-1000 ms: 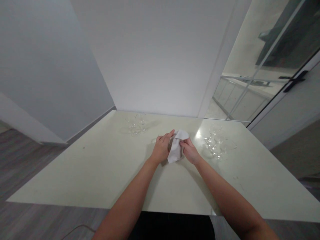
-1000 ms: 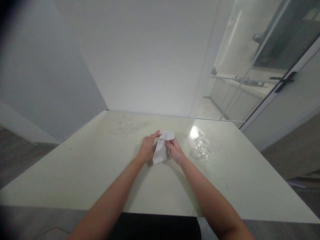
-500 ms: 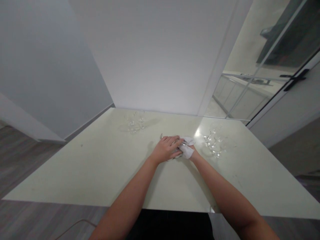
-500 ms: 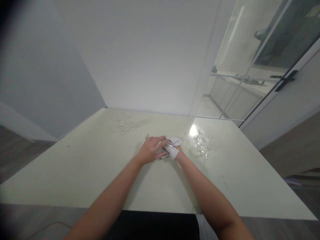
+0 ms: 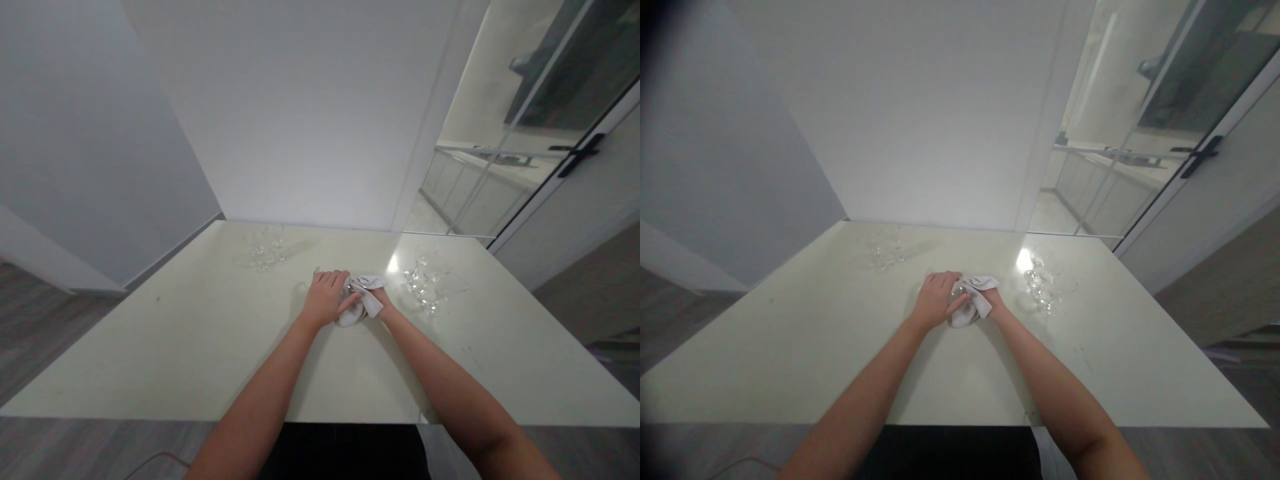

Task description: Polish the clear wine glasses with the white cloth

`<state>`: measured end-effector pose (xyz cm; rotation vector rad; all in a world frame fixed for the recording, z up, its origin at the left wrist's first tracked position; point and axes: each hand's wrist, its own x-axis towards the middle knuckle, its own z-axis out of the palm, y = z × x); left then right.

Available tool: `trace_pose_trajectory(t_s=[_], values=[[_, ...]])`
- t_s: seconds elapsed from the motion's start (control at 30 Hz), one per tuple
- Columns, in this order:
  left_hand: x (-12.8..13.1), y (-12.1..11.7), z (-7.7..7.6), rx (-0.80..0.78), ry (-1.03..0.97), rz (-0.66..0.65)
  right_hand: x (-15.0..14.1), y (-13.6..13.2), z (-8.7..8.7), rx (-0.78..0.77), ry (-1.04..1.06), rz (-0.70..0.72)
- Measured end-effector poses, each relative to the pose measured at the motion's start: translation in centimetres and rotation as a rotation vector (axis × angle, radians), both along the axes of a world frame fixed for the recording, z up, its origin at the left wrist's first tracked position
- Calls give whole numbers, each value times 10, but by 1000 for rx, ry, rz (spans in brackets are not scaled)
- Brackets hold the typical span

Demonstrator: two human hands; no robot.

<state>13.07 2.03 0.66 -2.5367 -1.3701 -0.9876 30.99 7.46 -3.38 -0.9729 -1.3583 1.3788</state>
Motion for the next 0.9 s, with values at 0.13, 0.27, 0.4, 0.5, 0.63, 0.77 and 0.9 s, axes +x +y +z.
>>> trace_pose_trajectory(t_s=[0.13, 0.27, 0.4, 0.5, 0.63, 0.77, 0.9], values=[[1, -3, 4, -112, 56, 67, -5, -3, -5, 124, -154, 26], [2, -7, 4, -262, 42, 144, -5, -14, -7, 136, -191, -39], [3, -5, 2, -139, -24, 97, -4, -13, -2, 180, -136, -12], [4, -3, 1, -15, -27, 12, -3, -5, -2, 162, -148, 27], [6, -3, 3, -142, 49, 34, -2, -5, -8, 120, -175, -13], [7, -8, 6, -290, 130, 117, 0, -16, -14, 127, -205, -125], [8, -11, 6, -297, 170, 209, -6, -12, -11, 244, -266, 1]])
